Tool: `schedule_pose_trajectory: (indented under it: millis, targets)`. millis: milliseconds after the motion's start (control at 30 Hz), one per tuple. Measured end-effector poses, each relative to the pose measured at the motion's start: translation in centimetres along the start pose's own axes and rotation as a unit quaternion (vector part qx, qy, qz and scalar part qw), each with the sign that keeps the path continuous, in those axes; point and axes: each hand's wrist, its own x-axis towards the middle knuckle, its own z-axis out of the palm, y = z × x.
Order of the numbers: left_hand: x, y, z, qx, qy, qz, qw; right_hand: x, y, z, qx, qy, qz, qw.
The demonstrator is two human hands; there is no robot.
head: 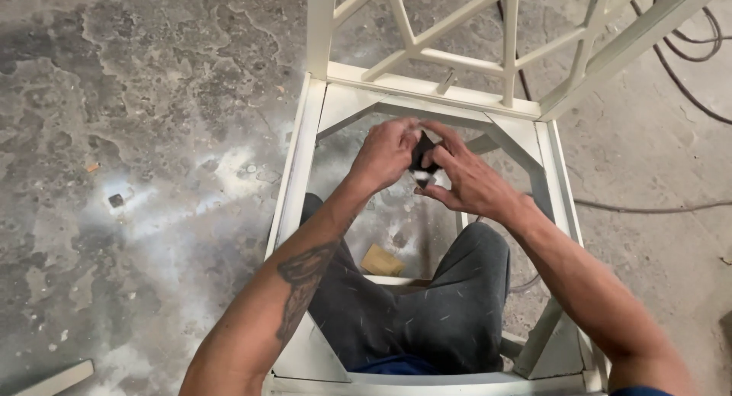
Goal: Sanding a white wooden chair frame using a sanding block and sandpaper to prepare it for finishing.
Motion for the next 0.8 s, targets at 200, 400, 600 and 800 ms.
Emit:
schedule_pose_trajectory:
  millis: [200, 400, 600, 800]
  targets:
    - [-0.1, -0.6, 0.2, -0.082, 0.037, -0.047, 0.995, -0.1, -0.2, 0.7, -0.074, 0.041, -0.052, 0.995]
    - [-0.5, 0.1, 0.1, -0.206, 0.034, -0.136, 0.969, -0.4, -0.3, 2.5, -0.066, 0.079, 0.027, 0.994]
    - [-0.8, 1.0, -0.8, 0.027, 0.091, -0.094, 0.991, 1.8, 4.2, -1.1, 0.207, 0.162, 0.199, 0.944]
    - [-0.9, 1.1, -1.4, 0.098, 0.042, -0.064, 0.992, 6.1, 6.0, -2.0, -0.180, 0.223, 0.176, 0.942]
